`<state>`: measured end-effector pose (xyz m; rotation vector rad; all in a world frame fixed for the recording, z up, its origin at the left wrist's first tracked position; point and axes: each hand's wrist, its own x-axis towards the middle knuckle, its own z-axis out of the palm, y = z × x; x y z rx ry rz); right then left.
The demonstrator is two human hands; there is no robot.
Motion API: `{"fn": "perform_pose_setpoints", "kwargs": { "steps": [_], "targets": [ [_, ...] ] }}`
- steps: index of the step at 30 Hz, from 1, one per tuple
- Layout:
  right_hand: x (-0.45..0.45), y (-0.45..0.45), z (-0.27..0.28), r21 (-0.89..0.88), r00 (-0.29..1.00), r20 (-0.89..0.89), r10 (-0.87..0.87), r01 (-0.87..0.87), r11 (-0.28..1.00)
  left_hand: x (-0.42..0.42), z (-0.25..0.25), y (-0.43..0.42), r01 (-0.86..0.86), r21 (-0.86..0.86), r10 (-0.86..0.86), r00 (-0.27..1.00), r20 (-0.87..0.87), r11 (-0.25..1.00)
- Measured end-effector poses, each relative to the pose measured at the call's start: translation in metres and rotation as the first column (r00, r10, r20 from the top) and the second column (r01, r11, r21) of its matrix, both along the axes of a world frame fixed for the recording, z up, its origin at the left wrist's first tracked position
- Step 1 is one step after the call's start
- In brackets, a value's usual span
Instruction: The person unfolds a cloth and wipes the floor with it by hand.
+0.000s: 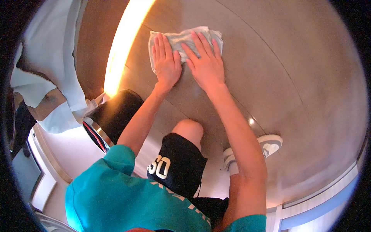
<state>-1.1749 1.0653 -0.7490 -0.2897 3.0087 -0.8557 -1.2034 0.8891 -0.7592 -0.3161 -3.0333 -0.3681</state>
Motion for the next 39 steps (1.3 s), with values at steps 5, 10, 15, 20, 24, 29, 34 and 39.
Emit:
{"fn": "perform_pose_setpoints", "kwargs": {
  "steps": [5, 10, 15, 20, 24, 29, 34, 39],
  "targets": [
    [-0.036, -0.001, 0.002, 0.092, 0.993, -0.042, 0.112, -0.108, 0.99, -0.042, 0.015, -0.032, 0.201, 0.072, -0.199, 0.98, -0.03, 0.977],
    [-0.095, -0.03, -0.013, 0.131, 0.979, -0.101, 0.178, -0.164, 0.978, -0.091, 0.003, -0.064, 0.156, 0.063, -0.149, 0.982, -0.112, 0.986],
    [-0.132, -0.067, -0.012, 0.225, 0.993, -0.062, 0.105, -0.088, 0.97, -0.094, 0.005, -0.072, -0.199, 0.071, 0.179, 0.957, 0.228, 0.977],
    [-0.026, -0.065, 0.001, 0.047, 0.945, -0.008, 0.328, -0.327, 0.944, 0.045, 0.001, -0.085, -0.209, 0.011, 0.209, 0.977, -0.032, 0.978],
    [0.076, -0.046, 0.01, -0.075, 0.877, 0.146, 0.458, -0.452, 0.889, 0.177, 0.003, -0.081, -0.276, 0.021, 0.265, 0.94, 0.216, 0.961],
    [0.005, -0.053, 0.003, 0.009, 0.926, 0.005, 0.377, -0.377, 0.926, 0.065, 0.006, -0.104, -0.091, -0.003, 0.091, 0.994, 0.059, 0.996],
    [-0.153, -0.078, -0.005, 0.054, 0.958, -0.169, 0.232, -0.226, 0.973, -0.118, 0.022, -0.106, -0.266, -0.041, 0.244, 0.8, 0.548, 0.963],
    [-0.154, -0.073, -0.013, 0.015, 0.978, -0.19, 0.084, -0.083, 0.996, -0.099, 0.023, -0.078, -0.135, 0.066, 0.102, 0.927, 0.362, 0.989]
  ]
}}
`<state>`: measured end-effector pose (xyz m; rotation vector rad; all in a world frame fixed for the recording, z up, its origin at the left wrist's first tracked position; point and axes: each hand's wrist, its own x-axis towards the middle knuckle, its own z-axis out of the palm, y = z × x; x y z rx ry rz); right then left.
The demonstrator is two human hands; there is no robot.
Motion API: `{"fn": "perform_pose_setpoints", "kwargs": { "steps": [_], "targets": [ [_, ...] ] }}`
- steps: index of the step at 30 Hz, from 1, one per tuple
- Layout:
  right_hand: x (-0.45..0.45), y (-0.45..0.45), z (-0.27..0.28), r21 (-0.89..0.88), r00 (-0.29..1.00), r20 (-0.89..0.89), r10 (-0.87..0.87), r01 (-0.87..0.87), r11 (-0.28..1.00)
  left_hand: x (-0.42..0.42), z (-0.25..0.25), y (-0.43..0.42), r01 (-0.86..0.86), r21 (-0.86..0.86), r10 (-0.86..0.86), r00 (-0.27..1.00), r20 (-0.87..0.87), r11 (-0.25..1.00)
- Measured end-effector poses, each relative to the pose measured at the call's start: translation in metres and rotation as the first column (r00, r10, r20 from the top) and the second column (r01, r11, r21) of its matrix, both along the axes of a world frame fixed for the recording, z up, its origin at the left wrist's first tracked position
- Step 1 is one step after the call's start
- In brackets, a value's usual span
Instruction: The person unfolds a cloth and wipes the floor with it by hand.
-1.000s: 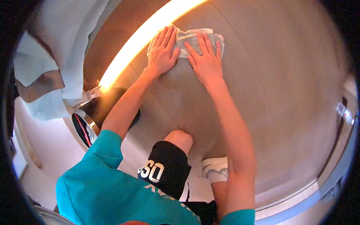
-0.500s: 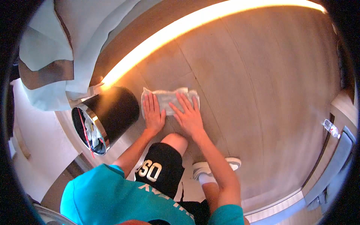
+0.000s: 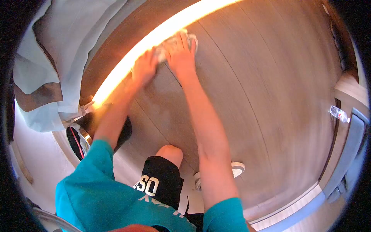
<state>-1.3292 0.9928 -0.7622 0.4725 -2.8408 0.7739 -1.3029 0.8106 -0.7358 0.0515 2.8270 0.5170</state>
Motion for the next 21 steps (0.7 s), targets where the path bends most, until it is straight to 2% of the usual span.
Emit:
{"fn": "perform_pose_setpoints", "kwargs": {
  "steps": [1, 2, 4, 6, 10, 12, 13, 14, 15, 16, 17, 21],
  "targets": [
    [0.024, 0.003, -0.008, -0.043, 1.0, 0.015, 0.021, -0.02, 0.999, 0.04, -0.017, 0.009, 0.159, -0.239, -0.227, 0.93, -0.29, 0.958],
    [0.065, 0.012, -0.01, -0.085, 0.998, 0.039, 0.045, -0.042, 0.996, 0.083, -0.015, 0.027, 0.141, -0.074, -0.156, 0.951, -0.267, 0.987],
    [0.144, 0.028, 0.019, -0.037, 0.965, 0.261, 0.022, -0.013, 0.999, 0.156, -0.017, 0.05, 0.131, -0.07, -0.143, 0.966, -0.214, 0.989],
    [0.199, 0.049, 0.031, -0.02, 0.926, 0.376, -0.04, 0.051, 0.999, 0.199, -0.009, 0.072, 0.141, -0.028, -0.143, 0.985, -0.101, 0.99],
    [0.236, 0.093, 0.046, 0.076, 0.875, 0.465, -0.133, 0.11, 0.991, 0.22, -0.003, 0.107, 0.156, 0.082, -0.148, 0.985, -0.093, 0.984],
    [0.242, 0.097, 0.05, -0.019, 0.81, 0.567, -0.15, 0.195, 0.981, 0.214, 0.001, 0.104, 0.154, 0.094, -0.15, 0.987, -0.05, 0.984],
    [0.247, 0.094, 0.056, -0.003, 0.802, 0.573, -0.171, 0.21, 0.978, 0.212, 0.001, 0.104, 0.173, 0.103, -0.171, 0.985, -0.019, 0.98],
    [0.242, 0.083, 0.054, 0.109, 0.793, 0.556, -0.25, 0.229, 0.967, 0.206, -0.005, 0.103, 0.201, 0.07, -0.197, 0.978, -0.069, 0.977],
    [0.227, 0.072, 0.045, 0.215, 0.787, 0.525, -0.323, 0.245, 0.945, 0.176, -0.014, 0.103, 0.217, 0.078, -0.209, 0.973, -0.094, 0.973],
    [0.206, 0.057, 0.031, 0.149, 0.816, 0.4, -0.417, 0.391, 0.908, 0.136, -0.017, 0.095, 0.313, 0.051, -0.299, 0.936, -0.183, 0.948],
    [0.186, 0.061, 0.023, 0.141, 0.802, 0.425, -0.42, 0.399, 0.906, 0.103, -0.017, 0.091, 0.409, 0.024, -0.392, 0.888, -0.242, 0.912],
    [0.056, 0.112, 0.018, 0.141, 0.907, 0.229, -0.354, 0.329, 0.934, -0.023, -0.008, 0.125, 0.329, -0.045, -0.323, 0.878, -0.352, 0.943]
  ]
}}
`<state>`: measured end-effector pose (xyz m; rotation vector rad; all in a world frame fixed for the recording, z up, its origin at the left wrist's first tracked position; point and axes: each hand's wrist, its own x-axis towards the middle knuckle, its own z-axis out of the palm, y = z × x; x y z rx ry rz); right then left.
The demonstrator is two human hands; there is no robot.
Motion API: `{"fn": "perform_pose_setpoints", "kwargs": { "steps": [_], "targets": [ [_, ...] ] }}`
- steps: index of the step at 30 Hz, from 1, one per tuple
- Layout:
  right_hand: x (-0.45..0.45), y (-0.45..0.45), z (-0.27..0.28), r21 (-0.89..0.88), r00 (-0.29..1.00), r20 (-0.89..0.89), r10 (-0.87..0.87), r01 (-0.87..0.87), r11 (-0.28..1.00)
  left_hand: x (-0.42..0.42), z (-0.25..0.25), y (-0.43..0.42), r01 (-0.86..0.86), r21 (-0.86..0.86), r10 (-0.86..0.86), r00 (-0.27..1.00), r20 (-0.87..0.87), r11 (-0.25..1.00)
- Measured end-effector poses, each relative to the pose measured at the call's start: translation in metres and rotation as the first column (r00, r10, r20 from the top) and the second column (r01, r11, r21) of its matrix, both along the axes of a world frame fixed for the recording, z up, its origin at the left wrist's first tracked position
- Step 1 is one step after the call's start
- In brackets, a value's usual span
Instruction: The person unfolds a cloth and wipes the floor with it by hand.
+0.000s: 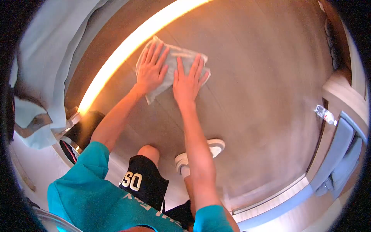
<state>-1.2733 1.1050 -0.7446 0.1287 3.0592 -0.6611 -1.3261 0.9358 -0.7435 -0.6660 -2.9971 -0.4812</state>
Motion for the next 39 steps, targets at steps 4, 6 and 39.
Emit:
{"fn": "perform_pose_setpoints", "kwargs": {
  "steps": [4, 6, 39],
  "targets": [
    [-0.135, 0.042, -0.019, 0.03, 0.989, -0.133, 0.066, -0.062, 0.998, -0.108, 0.007, 0.044, -0.119, -0.03, 0.12, 0.992, 0.03, 0.992],
    [-0.195, 0.057, -0.023, 0.065, 0.958, -0.235, 0.162, -0.151, 0.986, -0.169, 0.014, 0.056, -0.378, -0.031, 0.3, 0.681, 0.668, 0.925],
    [-0.182, 0.219, -0.015, 0.063, 0.991, 0.005, 0.134, -0.134, 0.989, -0.253, -0.026, 0.174, 0.373, 0.068, -0.358, 0.918, -0.172, 0.925]
  ]
}}
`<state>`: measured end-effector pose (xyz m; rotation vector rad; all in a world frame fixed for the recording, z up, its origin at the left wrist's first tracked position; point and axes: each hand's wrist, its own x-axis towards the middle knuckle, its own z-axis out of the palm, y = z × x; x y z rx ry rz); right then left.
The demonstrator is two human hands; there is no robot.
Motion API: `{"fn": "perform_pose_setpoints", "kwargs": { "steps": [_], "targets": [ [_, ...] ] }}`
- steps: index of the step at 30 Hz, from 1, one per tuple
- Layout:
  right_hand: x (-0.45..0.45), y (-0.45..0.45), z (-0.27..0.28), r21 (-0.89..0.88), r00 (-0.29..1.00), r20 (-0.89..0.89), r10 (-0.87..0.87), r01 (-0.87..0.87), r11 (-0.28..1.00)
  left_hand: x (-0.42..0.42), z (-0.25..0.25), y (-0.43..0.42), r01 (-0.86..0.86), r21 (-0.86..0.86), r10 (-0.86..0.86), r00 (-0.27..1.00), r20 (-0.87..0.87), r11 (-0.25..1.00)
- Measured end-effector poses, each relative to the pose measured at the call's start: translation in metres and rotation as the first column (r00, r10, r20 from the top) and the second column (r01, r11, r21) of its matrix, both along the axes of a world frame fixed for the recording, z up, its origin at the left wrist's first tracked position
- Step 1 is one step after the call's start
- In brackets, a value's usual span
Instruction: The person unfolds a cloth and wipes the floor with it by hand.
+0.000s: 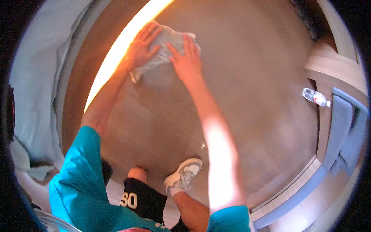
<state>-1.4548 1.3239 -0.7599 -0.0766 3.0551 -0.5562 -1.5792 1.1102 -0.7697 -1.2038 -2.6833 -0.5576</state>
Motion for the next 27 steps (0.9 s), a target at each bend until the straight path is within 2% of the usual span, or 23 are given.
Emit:
{"fn": "perform_pose_setpoints", "kwargs": {
  "steps": [1, 3, 7, 9, 10, 12, 14, 16, 18, 19, 21, 24, 26, 27],
  "targets": [
    [-0.028, 0.008, -0.006, 0.021, 1.0, -0.005, -0.018, 0.018, 1.0, -0.025, -0.007, 0.008, -0.056, -0.003, 0.055, 0.991, 0.122, 0.998],
    [-0.059, -0.003, -0.024, 0.063, 0.985, -0.132, -0.107, 0.116, 0.991, -0.059, -0.007, 0.017, -0.095, 0.094, 0.05, 0.916, 0.399, 0.991],
    [-0.054, -0.006, -0.025, 0.073, 0.979, -0.164, -0.119, 0.132, 0.989, -0.05, -0.005, 0.018, -0.066, 0.106, 0.03, 0.949, 0.312, 0.992],
    [-0.046, -0.007, -0.017, 0.039, 0.989, -0.072, -0.128, 0.131, 0.991, -0.029, 0.0, 0.019, -0.16, -0.121, 0.177, 0.974, 0.144, 0.98],
    [-0.032, -0.006, -0.014, 0.038, 0.988, -0.072, -0.133, 0.136, 0.99, -0.017, -0.015, 0.016, -0.123, -0.152, 0.11, 0.99, -0.093, 0.981],
    [0.013, -0.001, -0.005, 0.045, 0.996, -0.016, -0.092, 0.093, 0.995, 0.044, 0.009, 0.017, -0.115, -0.239, 0.1, 0.992, -0.076, 0.964],
    [0.075, 0.001, 0.005, -0.024, 0.998, 0.021, -0.059, 0.06, 0.998, 0.116, 0.024, 0.015, -0.06, -0.26, 0.088, 0.991, 0.097, 0.964],
    [0.153, -0.006, 0.015, -0.031, 0.99, 0.138, -0.019, 0.024, 0.999, 0.201, 0.018, 0.008, 0.012, -0.173, 0.035, 0.963, 0.267, 0.985],
    [0.23, 0.001, 0.015, -0.078, 0.973, 0.226, 0.05, -0.033, 0.996, 0.276, 0.016, 0.011, 0.127, -0.208, -0.048, 0.936, 0.348, 0.97],
    [0.259, 0.004, 0.022, -0.076, 0.966, 0.254, 0.052, -0.034, 0.997, 0.294, 0.022, 0.018, 0.13, -0.2, -0.047, 0.926, 0.375, 0.971],
    [0.285, 0.014, 0.03, -0.095, 0.949, 0.314, -0.032, 0.065, 0.993, 0.299, 0.027, 0.036, 0.256, -0.188, -0.18, 0.921, 0.345, 0.948],
    [0.27, 0.035, 0.015, -0.099, 0.945, 0.325, 0.033, -0.001, 0.995, 0.286, 0.016, 0.041, 0.254, -0.138, -0.182, 0.901, 0.394, 0.957],
    [0.228, 0.069, 0.008, -0.015, 0.977, 0.214, -0.002, 0.005, 1.0, 0.241, 0.009, 0.071, 0.202, -0.057, -0.179, 0.946, 0.27, 0.978],
    [0.204, 0.088, -0.001, 0.01, 0.982, 0.173, -0.071, 0.07, 0.997, 0.206, 0.003, 0.094, 0.158, -0.043, -0.146, 0.969, 0.197, 0.987]
  ]
}}
